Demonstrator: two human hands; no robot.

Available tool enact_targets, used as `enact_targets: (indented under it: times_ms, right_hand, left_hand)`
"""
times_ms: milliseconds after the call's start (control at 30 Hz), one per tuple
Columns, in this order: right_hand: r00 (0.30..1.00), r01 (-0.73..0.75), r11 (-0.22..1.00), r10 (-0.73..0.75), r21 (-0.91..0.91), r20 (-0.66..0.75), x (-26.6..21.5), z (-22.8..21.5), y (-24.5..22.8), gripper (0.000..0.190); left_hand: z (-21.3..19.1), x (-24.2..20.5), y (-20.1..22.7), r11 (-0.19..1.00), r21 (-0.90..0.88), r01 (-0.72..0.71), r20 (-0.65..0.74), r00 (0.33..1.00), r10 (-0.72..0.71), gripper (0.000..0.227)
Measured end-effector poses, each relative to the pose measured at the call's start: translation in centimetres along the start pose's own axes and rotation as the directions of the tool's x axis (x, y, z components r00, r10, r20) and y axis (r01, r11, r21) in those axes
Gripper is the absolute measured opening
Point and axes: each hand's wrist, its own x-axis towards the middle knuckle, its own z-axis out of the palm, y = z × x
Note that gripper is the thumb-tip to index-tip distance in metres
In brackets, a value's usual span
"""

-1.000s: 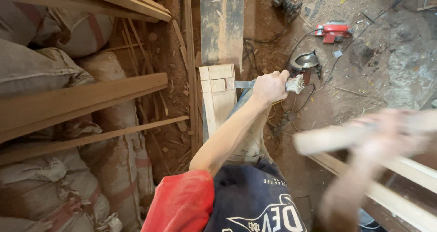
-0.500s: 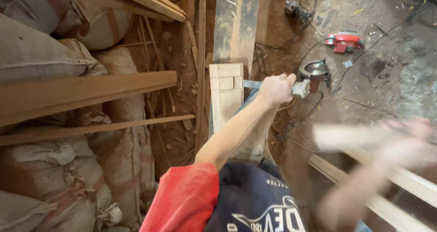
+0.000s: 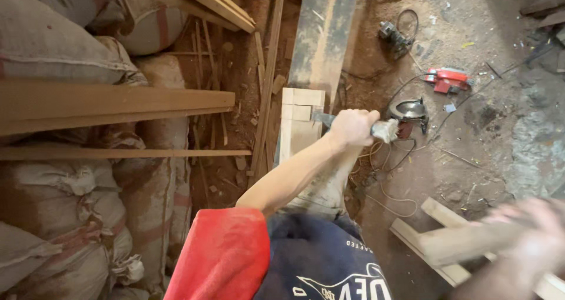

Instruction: The person uses a chisel and mallet to carve a notch into a wooden plank, then smooths the surface with an angle grinder. They then use a circular saw to cut the plank to length and trim the edges.

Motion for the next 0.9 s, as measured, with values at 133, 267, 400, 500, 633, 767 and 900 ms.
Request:
enact_targets:
  times_ms: [133,267,400,500,633,767,900]
  right_hand:
    - [0.997,-0.035,0.988,0.045,0.150,-0.059,0.6,-0.4,-0.9,0.023]
    - [0.988,-0.157,0.987,0.157,0.013,0.009,-0.1,3.4,4.0,0.021]
    - [0.947,-0.251,0.943,0.286,-0.220,0.145,-2.4,8.6,9.7,0.020]
    - [0.937,-0.262,0.910,0.320,-0.321,0.141,-2.9,7.7,9.0,0.019]
    - [0.976,-0.208,0.947,0.218,-0.243,0.017,-1.9,2.2,4.3,0.018]
    - [0.986,-0.163,0.986,0.162,-0.034,-0.037,-2.1,4.0,5.6,0.016]
    - [0.949,-0.253,0.926,0.294,-0.279,0.116,-3.6,8.7,10.2,0.015]
  left_hand:
    - [-0.4,-0.2,0.3,1.000,-0.017,-0.013,-0.045,0.999,0.012,0.026]
    - [0.2,0.0,-0.3,1.000,0.008,-0.016,-0.044,0.999,0.017,0.028]
    - [0.9,-0.7,-0.8,0.996,-0.071,-0.048,-0.063,0.997,0.044,0.027]
    - [0.8,-1.1,-1.4,0.995,0.065,-0.071,-0.009,0.997,0.072,0.026]
    - [1.0,-0.3,-1.6,0.992,0.090,-0.088,-0.049,0.995,0.093,0.027]
    - [1.4,-0.4,-2.4,0.991,0.095,-0.097,-0.026,0.995,0.100,0.025]
    - [2.6,0.0,-2.2,0.993,0.094,-0.076,-0.026,0.997,0.079,0.022]
